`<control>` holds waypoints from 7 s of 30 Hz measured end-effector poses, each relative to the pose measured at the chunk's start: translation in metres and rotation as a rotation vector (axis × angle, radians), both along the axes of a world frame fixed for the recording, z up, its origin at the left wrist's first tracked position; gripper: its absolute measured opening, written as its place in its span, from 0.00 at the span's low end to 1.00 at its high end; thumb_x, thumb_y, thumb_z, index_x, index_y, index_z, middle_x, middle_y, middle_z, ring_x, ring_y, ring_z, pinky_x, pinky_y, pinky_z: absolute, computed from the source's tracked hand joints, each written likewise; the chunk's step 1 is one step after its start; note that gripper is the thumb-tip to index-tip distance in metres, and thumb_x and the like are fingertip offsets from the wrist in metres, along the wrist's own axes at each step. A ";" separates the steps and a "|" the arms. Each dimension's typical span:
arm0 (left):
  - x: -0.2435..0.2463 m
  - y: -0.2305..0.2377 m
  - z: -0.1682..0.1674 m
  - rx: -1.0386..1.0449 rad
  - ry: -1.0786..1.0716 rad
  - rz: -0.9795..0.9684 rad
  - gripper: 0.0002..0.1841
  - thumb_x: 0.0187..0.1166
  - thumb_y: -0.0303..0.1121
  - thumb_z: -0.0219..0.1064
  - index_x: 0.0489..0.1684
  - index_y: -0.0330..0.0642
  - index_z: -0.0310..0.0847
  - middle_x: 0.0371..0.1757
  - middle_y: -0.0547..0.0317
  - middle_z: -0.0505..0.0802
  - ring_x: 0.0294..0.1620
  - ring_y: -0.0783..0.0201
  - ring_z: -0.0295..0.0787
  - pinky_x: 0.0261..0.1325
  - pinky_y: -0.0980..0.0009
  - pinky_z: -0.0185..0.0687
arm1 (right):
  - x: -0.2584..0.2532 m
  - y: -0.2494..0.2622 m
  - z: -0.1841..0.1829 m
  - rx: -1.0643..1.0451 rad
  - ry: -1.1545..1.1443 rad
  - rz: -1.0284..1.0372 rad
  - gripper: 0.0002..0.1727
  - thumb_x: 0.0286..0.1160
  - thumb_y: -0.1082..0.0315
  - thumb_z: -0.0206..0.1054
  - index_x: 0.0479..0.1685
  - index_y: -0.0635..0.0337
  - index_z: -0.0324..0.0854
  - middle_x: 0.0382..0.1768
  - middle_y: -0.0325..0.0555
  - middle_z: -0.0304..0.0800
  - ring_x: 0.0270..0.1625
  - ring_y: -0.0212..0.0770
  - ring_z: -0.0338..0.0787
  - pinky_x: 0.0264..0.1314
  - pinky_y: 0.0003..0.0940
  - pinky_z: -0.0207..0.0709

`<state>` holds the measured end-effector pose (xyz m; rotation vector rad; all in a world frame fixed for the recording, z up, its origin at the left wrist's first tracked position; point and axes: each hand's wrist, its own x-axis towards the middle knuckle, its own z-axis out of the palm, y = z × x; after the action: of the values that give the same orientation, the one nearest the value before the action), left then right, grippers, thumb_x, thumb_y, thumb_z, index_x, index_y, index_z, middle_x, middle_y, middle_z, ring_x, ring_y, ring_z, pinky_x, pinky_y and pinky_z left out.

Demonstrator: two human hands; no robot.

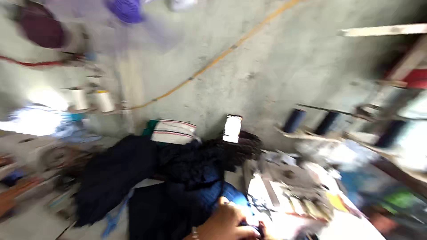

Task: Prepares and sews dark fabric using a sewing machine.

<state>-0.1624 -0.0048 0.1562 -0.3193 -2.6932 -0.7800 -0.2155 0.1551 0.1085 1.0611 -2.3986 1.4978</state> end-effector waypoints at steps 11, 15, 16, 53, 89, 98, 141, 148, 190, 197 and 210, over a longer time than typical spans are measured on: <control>-0.037 -0.006 -0.041 -0.121 0.258 0.130 0.12 0.78 0.36 0.61 0.35 0.42 0.90 0.37 0.56 0.96 0.42 0.58 0.95 0.50 0.50 0.81 | 0.053 0.058 -0.072 0.039 -0.318 -0.087 0.16 0.75 0.63 0.73 0.46 0.72 0.90 0.37 0.59 0.95 0.40 0.53 0.95 0.47 0.56 0.86; -0.028 -0.005 -0.034 -0.116 0.256 0.131 0.14 0.80 0.39 0.59 0.36 0.42 0.90 0.36 0.56 0.95 0.40 0.56 0.92 0.53 0.47 0.75 | 0.005 0.048 -0.039 -0.192 -0.019 -0.154 0.13 0.76 0.59 0.72 0.50 0.56 0.93 0.49 0.44 0.93 0.45 0.27 0.90 0.47 0.21 0.84; -0.027 -0.005 -0.033 -0.117 0.269 0.129 0.15 0.81 0.40 0.58 0.35 0.43 0.89 0.35 0.57 0.94 0.39 0.57 0.91 0.53 0.48 0.73 | -0.007 0.041 -0.028 -0.229 -0.032 -0.102 0.13 0.78 0.59 0.70 0.52 0.55 0.92 0.50 0.43 0.91 0.48 0.24 0.88 0.49 0.17 0.82; -0.033 -0.022 -0.046 0.027 0.126 0.079 0.15 0.70 0.50 0.70 0.26 0.48 0.86 0.45 0.64 0.93 0.43 0.73 0.91 0.37 0.75 0.85 | -0.010 0.013 -0.032 -0.178 -0.047 -0.260 0.13 0.72 0.57 0.73 0.27 0.56 0.87 0.27 0.37 0.81 0.28 0.24 0.80 0.28 0.19 0.74; -0.027 0.020 -0.031 -0.167 0.118 0.384 0.14 0.74 0.41 0.63 0.29 0.45 0.93 0.32 0.58 0.91 0.27 0.61 0.89 0.22 0.64 0.76 | -0.019 0.005 -0.033 -0.378 -0.066 -0.278 0.04 0.60 0.70 0.74 0.32 0.56 0.89 0.32 0.34 0.85 0.29 0.16 0.77 0.30 0.08 0.71; -0.041 0.014 -0.032 -0.187 0.117 0.401 0.15 0.64 0.45 0.65 0.26 0.42 0.89 0.32 0.54 0.90 0.37 0.51 0.85 0.40 0.55 0.73 | -0.023 0.004 -0.036 -0.401 -0.147 -0.273 0.07 0.64 0.68 0.73 0.36 0.60 0.94 0.24 0.31 0.87 0.26 0.13 0.76 0.30 0.07 0.69; -0.079 -0.012 -0.020 -0.371 -0.017 0.386 0.16 0.78 0.36 0.59 0.35 0.31 0.86 0.49 0.31 0.90 0.63 0.29 0.82 0.67 0.27 0.59 | -0.037 -0.006 -0.029 -0.244 -0.178 -0.383 0.08 0.68 0.65 0.71 0.32 0.62 0.89 0.23 0.36 0.85 0.27 0.20 0.80 0.32 0.16 0.73; -0.063 -0.027 -0.024 0.568 -0.009 0.319 0.17 0.95 0.37 0.43 0.65 0.33 0.68 0.52 0.59 0.89 0.52 0.74 0.89 0.64 0.67 0.84 | -0.024 0.044 -0.032 -0.319 0.015 -0.257 0.05 0.76 0.66 0.72 0.39 0.58 0.89 0.35 0.32 0.90 0.37 0.18 0.85 0.41 0.14 0.82; -0.100 -0.046 -0.034 -0.114 0.035 0.216 0.24 0.73 0.45 0.66 0.52 0.31 0.86 0.66 0.33 0.85 0.74 0.34 0.75 0.77 0.34 0.59 | -0.154 0.151 -0.039 -0.091 -0.148 -0.579 0.15 0.83 0.69 0.64 0.63 0.66 0.84 0.53 0.54 0.86 0.32 0.37 0.82 0.34 0.36 0.80; -0.101 -0.049 -0.039 -0.099 0.067 0.206 0.34 0.71 0.51 0.61 0.55 0.19 0.82 0.66 0.19 0.83 0.74 0.20 0.72 0.79 0.28 0.53 | -0.086 0.259 -0.034 -0.322 0.136 -1.053 0.48 0.63 0.65 0.81 0.79 0.82 0.57 0.73 0.67 0.72 0.31 0.23 0.78 0.29 0.20 0.72; -0.102 -0.046 -0.036 -0.126 0.085 0.237 0.28 0.69 0.47 0.66 0.48 0.23 0.86 0.61 0.22 0.86 0.69 0.22 0.76 0.76 0.30 0.59 | -0.220 0.201 -0.047 -0.257 -0.153 -0.755 0.47 0.57 0.51 0.84 0.76 0.71 0.71 0.65 0.64 0.85 0.58 0.50 0.91 0.57 0.48 0.85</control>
<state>-0.2646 -0.0510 0.1199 -0.0574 -2.6417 -0.5175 -0.4357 0.3563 0.0617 -0.0373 -2.2092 1.5406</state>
